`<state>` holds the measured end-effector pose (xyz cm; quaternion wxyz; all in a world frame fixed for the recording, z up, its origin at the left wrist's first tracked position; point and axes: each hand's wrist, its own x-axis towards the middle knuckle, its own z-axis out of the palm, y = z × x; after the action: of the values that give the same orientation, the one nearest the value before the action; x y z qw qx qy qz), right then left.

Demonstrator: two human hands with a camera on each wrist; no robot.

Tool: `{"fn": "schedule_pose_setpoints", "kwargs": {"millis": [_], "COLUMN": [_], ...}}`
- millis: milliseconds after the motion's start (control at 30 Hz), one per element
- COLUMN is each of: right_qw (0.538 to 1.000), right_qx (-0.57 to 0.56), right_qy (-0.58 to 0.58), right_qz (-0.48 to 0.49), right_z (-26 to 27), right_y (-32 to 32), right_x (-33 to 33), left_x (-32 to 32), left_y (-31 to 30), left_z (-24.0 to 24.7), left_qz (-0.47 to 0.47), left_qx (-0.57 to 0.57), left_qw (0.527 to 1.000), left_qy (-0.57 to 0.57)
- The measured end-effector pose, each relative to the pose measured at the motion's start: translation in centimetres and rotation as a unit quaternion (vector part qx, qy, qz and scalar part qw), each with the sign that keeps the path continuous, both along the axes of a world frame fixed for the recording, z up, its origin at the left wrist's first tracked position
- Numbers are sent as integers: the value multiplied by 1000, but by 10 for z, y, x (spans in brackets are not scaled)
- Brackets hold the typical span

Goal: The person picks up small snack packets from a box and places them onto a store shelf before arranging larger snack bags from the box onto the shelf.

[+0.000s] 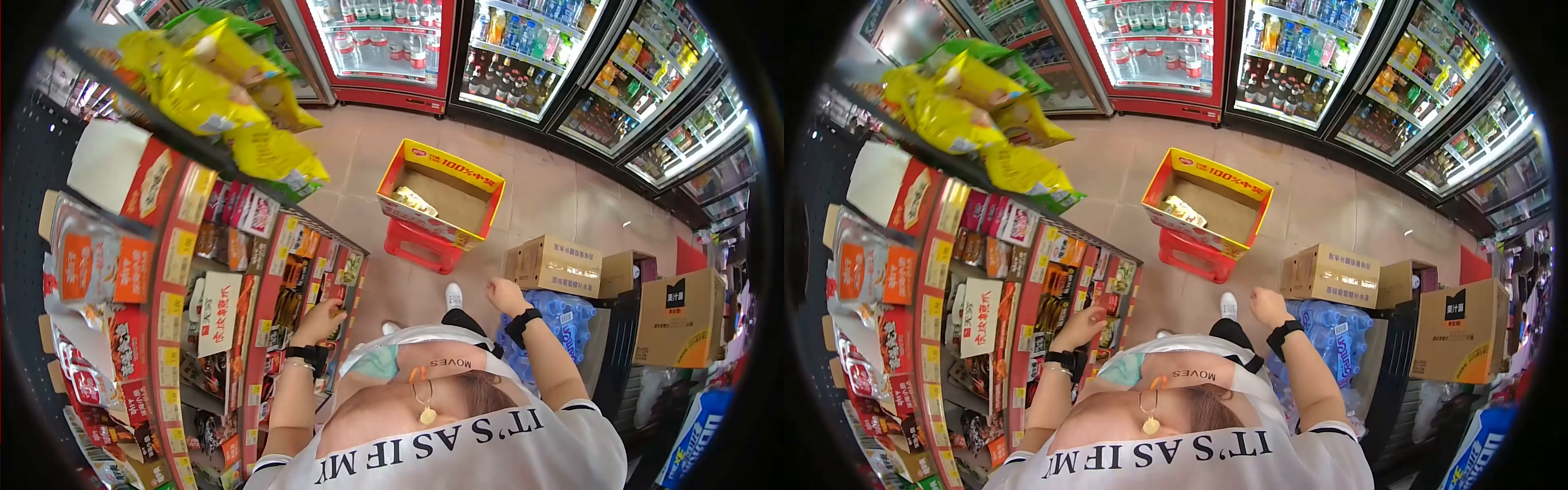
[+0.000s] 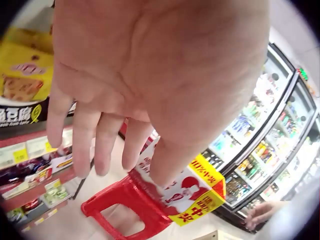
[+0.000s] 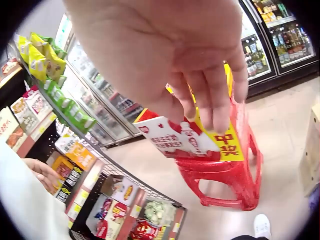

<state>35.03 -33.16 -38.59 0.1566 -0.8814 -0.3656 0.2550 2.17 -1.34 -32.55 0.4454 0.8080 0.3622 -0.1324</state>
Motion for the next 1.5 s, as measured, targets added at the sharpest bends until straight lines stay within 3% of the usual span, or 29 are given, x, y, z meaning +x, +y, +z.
{"fn": "schedule_pose_setpoints", "kwargs": {"millis": [33, 100, 200, 267, 433, 533, 667, 733, 767, 833, 867, 933, 1000, 1100, 1200, 1333, 1433, 1500], "right_qw": [1000, 991, 988, 981, 965, 971, 985, 990, 995, 998, 998, 992, 988, 979, 971, 974, 970, 968], "right_qx": [-1, -113, -121, -159, -217, -221, -153, -124, -69, 32, 31, 71, 73, 82, 72, 58, 43, 43], "right_qy": [5, 53, 72, 74, 109, 87, 78, 66, 66, 51, 48, 83, 115, 161, 203, 214, 240, 248], "right_qz": [-1, 50, 64, 83, 96, 28, 25, 4, -5, -11, -15, -59, -75, -97, -102, -45, 8, 12], "right_z": [-11, -27, -46, -62, -76, -80, -81, -82, -82, -66, -56, -42, -32, -40, -46, -58, -81, -102], "right_y": [-10, -30, -58, -74, -83, -66, -34, -15, -6, 19, 33, 60, 84, 110, 133, 164, 186, 200], "right_x": [9, 27, 49, 65, 111, 131, 148, 148, 146, 141, 138, 135, 136, 138, 146, 160, 168, 170], "left_x": [-11, -19, -57, -86, -60, -46, -23, -15, -6, 43, 58, 58, 54, 103, 169, 216, 243, 260], "left_y": [1, -7, -23, -38, -94, -100, -74, -48, -37, -15, -5, 32, 60, 74, 74, 66, 57, 50], "left_z": [-34, -57, -130, -178, -123, -115, -113, -121, -119, -78, -69, -120, -174, -145, -86, -88, -105, -117], "left_qz": [38, 83, 150, 254, 291, 317, 306, 252, 312, 267, 230, 196, 111, 113, 88, 75, 84, 59], "left_qx": [-30, -49, -67, -245, -205, -202, -202, -229, -270, -238, -206, -204, -169, -125, -128, -102, -83, 9], "left_qw": [999, 995, 985, 932, 925, 915, 927, 938, 908, 930, 948, 955, 979, 985, 988, 992, 989, 989], "left_qy": [-14, 17, 58, 83, 133, 150, 83, 57, 76, 77, 71, 87, 17, -30, -13, -22, -90, -132]}}
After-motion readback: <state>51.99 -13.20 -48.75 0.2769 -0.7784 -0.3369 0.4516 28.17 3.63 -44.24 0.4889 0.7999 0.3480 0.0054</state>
